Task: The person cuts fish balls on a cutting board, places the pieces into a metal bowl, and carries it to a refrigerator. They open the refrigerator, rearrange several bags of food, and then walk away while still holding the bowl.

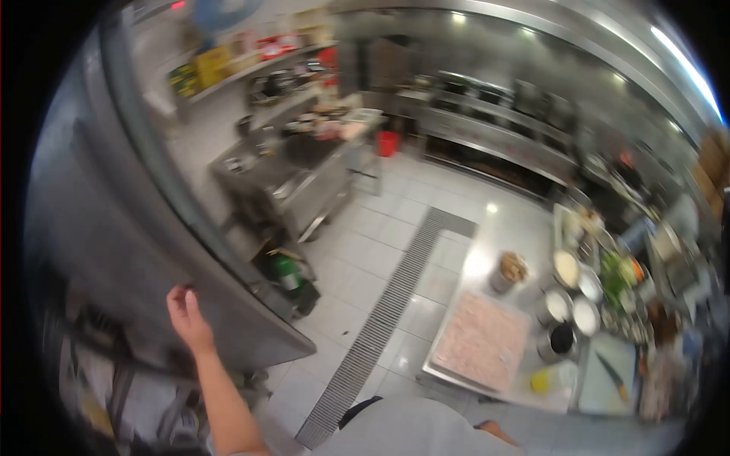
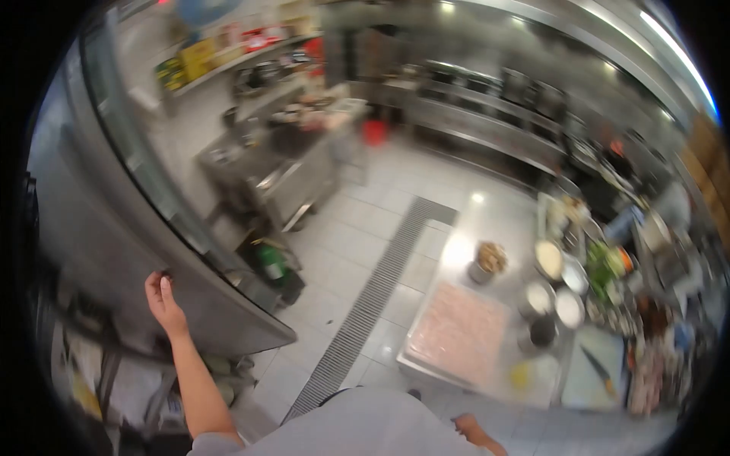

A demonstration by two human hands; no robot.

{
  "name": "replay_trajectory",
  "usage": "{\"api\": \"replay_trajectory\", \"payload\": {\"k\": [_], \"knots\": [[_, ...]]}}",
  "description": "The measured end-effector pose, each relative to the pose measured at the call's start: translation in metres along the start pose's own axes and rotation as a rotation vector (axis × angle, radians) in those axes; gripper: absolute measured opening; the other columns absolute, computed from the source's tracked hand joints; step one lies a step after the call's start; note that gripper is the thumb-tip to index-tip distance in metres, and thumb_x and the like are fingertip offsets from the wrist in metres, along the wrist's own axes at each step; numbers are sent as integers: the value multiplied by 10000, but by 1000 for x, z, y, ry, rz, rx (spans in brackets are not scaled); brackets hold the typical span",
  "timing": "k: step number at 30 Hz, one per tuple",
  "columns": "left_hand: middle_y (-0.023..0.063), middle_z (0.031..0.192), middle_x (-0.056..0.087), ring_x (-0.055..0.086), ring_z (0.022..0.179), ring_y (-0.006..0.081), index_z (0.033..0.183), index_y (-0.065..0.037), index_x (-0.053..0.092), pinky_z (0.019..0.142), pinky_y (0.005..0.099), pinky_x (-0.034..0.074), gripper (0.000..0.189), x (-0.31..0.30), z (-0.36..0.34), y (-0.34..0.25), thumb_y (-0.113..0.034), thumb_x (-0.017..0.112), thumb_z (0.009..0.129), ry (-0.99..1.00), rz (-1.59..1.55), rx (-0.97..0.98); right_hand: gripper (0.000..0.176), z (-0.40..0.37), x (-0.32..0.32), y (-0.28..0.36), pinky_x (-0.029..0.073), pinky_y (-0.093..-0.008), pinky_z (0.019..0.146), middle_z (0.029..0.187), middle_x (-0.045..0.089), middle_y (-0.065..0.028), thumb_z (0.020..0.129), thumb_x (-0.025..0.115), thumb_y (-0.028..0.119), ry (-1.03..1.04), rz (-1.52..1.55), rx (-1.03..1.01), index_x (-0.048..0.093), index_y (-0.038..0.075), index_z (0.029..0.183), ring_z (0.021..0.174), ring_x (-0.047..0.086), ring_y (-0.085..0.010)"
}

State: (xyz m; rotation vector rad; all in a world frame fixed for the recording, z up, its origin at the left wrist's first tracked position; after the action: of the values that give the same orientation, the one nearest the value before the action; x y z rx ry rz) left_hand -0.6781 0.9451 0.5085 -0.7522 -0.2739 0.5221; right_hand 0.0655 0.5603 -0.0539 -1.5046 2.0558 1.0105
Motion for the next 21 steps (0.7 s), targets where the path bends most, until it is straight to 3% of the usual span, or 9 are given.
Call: {"api": "replay_trajectory", "payload": {"k": [2,3,7,10,15,17,18,19,21], "knots": [[102,1203,620,598,1092,188,1367,-2,551,989,323,480,385,14,13,74,-169,657,1037,32,226,-112,433,23,53,-9,603,-398,789,975,767,-134,888,694,345,-67,59,-15,743,68,1216,869,746,-293],[141,1288,599,594,1163,224,1413,-7,528,1034,348,471,450,17,17,105,-170,681,1022,53,258,-174,365,3,66,-15,626,-409,709,972,767,-123,981,641,341,41,749,623,738,27,1141,865,768,-237],[271,1461,527,562,1318,334,1550,-25,431,1094,431,477,679,-17,52,242,-214,746,979,155,505,-230,438,-45,78,54,622,-392,704,992,761,-165,937,673,396,-79,751,608,733,7,1129,808,764,-256],[273,1476,524,520,1361,410,1594,-51,376,1124,476,448,790,-50,87,301,-328,751,957,238,1084,199,517,-97,83,99,608,-408,808,1032,761,-198,901,701,453,-302,802,659,735,16,1175,872,759,-284],[272,1443,556,530,1346,428,1572,-41,417,1121,489,448,783,-44,90,290,-353,758,940,219,1471,-21,478,-141,212,114,568,-390,943,1174,752,-166,894,722,355,-179,477,625,721,74,1280,1058,731,-306],[265,1430,575,558,1327,408,1539,-35,463,1116,477,457,720,11,83,307,-335,749,950,325,1214,74,457,-147,243,130,583,-397,914,1192,749,-151,909,709,325,-46,289,518,716,83,1296,1047,738,-293],[258,1418,593,587,1308,388,1506,-29,508,1111,465,466,659,40,72,316,-317,740,961,423,963,152,446,-186,247,132,597,-411,861,1174,751,-139,914,704,300,-41,768,822,711,81,1303,1036,742,-282],[232,1375,638,637,1257,324,1427,-4,584,1095,420,479,503,92,32,288,-249,698,1003,500,580,-29,436,-218,265,146,611,-425,807,1155,753,-126,918,699,274,-23,1255,1110,707,80,1309,1026,745,-271],[155,1313,654,626,1198,223,1378,13,607,1053,359,491,379,219,-64,128,-114,658,1024,803,127,-170,440,-224,279,146,612,-424,757,1138,752,-114,911,708,263,57,1220,1048,704,72,1307,1024,746,-264]]}}
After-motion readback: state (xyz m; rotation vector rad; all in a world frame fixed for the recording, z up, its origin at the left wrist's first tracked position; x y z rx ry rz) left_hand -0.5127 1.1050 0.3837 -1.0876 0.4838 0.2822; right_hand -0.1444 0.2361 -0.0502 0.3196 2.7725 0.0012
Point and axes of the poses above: each hand's wrist, its own z-axis towards the middle knuckle, its own x-axis out of the palm, y = z × x, the point moved 9 cm from there along z, towards the middle knuckle
